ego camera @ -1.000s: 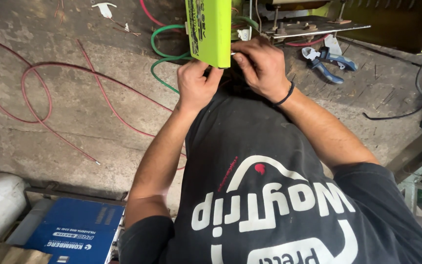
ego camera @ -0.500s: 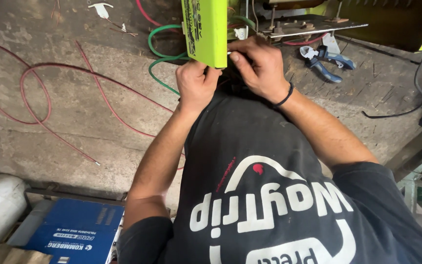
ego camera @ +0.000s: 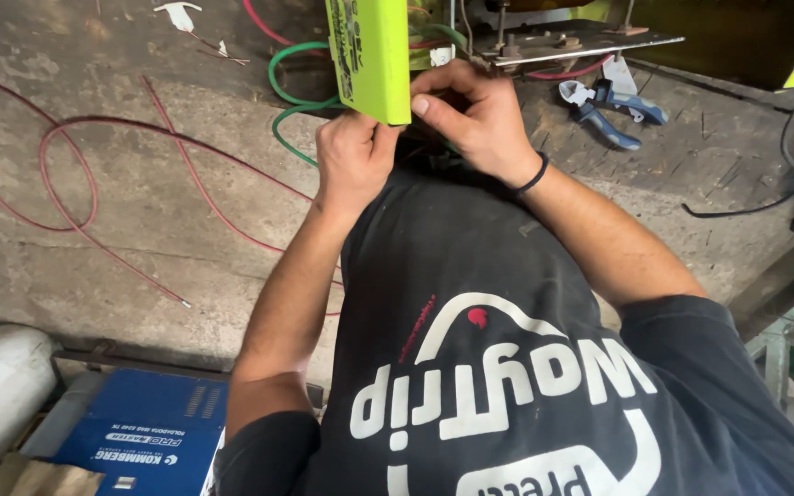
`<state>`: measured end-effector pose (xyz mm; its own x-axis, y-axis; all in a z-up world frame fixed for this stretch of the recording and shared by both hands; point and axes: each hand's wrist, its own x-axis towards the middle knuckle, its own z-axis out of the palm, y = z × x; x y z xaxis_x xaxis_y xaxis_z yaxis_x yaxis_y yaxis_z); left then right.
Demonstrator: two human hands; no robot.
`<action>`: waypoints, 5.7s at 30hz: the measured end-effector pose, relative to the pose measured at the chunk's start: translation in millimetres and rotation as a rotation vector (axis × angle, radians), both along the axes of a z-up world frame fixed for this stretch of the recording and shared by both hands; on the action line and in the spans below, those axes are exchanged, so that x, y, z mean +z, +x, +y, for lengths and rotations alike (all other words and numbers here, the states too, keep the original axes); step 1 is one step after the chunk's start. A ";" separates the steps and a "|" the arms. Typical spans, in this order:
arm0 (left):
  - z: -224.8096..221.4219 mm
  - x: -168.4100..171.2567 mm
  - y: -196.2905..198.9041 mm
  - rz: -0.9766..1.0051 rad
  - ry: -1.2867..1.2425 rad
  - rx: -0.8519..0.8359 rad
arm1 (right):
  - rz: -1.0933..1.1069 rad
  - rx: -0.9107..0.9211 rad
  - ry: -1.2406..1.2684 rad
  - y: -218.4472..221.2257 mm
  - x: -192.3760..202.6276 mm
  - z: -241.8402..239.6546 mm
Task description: Repairing an electronic device by stripping wires, twisting connections, and applying heat with a heat gun
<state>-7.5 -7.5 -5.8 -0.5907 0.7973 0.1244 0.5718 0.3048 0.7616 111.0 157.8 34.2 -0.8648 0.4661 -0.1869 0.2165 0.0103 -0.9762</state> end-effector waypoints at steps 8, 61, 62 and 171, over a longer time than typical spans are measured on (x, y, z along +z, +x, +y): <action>0.9 10.2 0.3 0.039 -0.069 -0.002 | -0.013 0.013 -0.107 -1.3 4.2 2.1; 15.7 44.3 30.4 0.117 -0.416 0.214 | 0.337 -0.078 0.259 -10.0 -19.9 -6.0; 12.3 46.8 30.6 0.267 -0.307 0.220 | 0.327 -0.086 0.254 -11.5 -19.5 -6.0; 16.0 35.9 0.4 0.279 -0.295 -0.166 | 0.376 0.023 0.234 3.2 -37.5 7.3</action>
<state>-7.1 8.5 30.1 -0.4273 0.9040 0.0139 0.8029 0.3724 0.4654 114.2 165.1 -3.2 -0.8633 0.4380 0.2506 -0.1560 0.2407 -0.9580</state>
